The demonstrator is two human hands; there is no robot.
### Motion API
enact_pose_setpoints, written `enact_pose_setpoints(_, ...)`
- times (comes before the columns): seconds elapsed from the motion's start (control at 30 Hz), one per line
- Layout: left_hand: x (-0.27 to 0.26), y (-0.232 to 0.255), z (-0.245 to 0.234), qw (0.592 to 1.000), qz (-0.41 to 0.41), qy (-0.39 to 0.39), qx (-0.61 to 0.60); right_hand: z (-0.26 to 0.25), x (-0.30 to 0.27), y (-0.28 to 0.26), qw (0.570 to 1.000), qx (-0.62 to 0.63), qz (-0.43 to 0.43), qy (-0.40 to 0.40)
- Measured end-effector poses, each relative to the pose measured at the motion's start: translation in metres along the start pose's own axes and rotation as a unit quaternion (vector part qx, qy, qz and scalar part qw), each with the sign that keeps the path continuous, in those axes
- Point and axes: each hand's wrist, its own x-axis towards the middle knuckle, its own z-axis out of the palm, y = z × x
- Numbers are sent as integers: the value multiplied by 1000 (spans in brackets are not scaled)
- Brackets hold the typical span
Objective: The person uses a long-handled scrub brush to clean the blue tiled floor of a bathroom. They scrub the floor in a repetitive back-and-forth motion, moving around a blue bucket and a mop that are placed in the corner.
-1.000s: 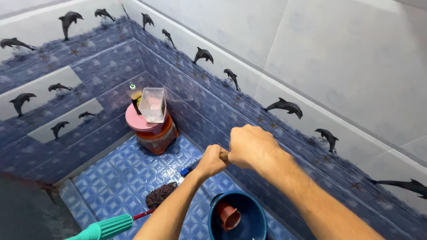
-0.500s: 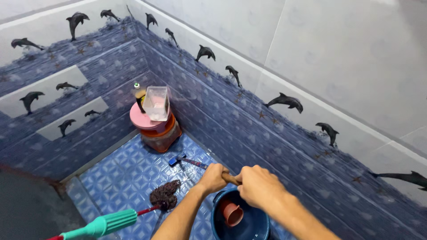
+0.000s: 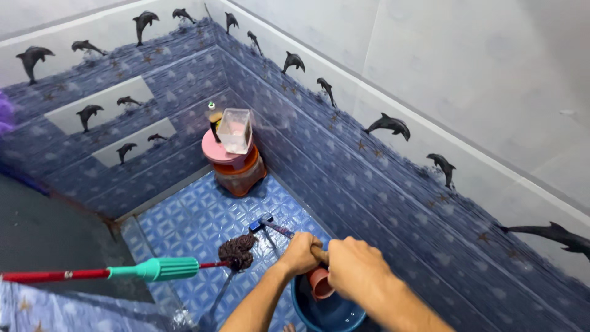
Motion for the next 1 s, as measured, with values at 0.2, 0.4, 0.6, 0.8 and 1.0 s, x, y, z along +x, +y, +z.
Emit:
enact_pose_setpoints(0.2, -46, 39, 40, 998, 41, 19, -43, 0, -54, 30, 997, -54, -13, -54)
enact_pose_setpoints(0.4, -66, 62, 55, 996, -16, 57, -73, 0, -75, 29, 998, -44, -21, -46)
enact_pose_setpoints(0.6, -89, 73, 83, 993, 34, 98, -47, -20, -106, 45, 994, -83, -34, -64)
enact_pose_setpoints(0.8, -131, 69, 80, 990, 12, 121, -66, 9, -134, 18, 994, -75, -63, -48)
enact_pose_setpoints(1.0, -198, 61, 114, 984, 54, 163, -43, 35, -188, 16, 989, -92, -50, -104)
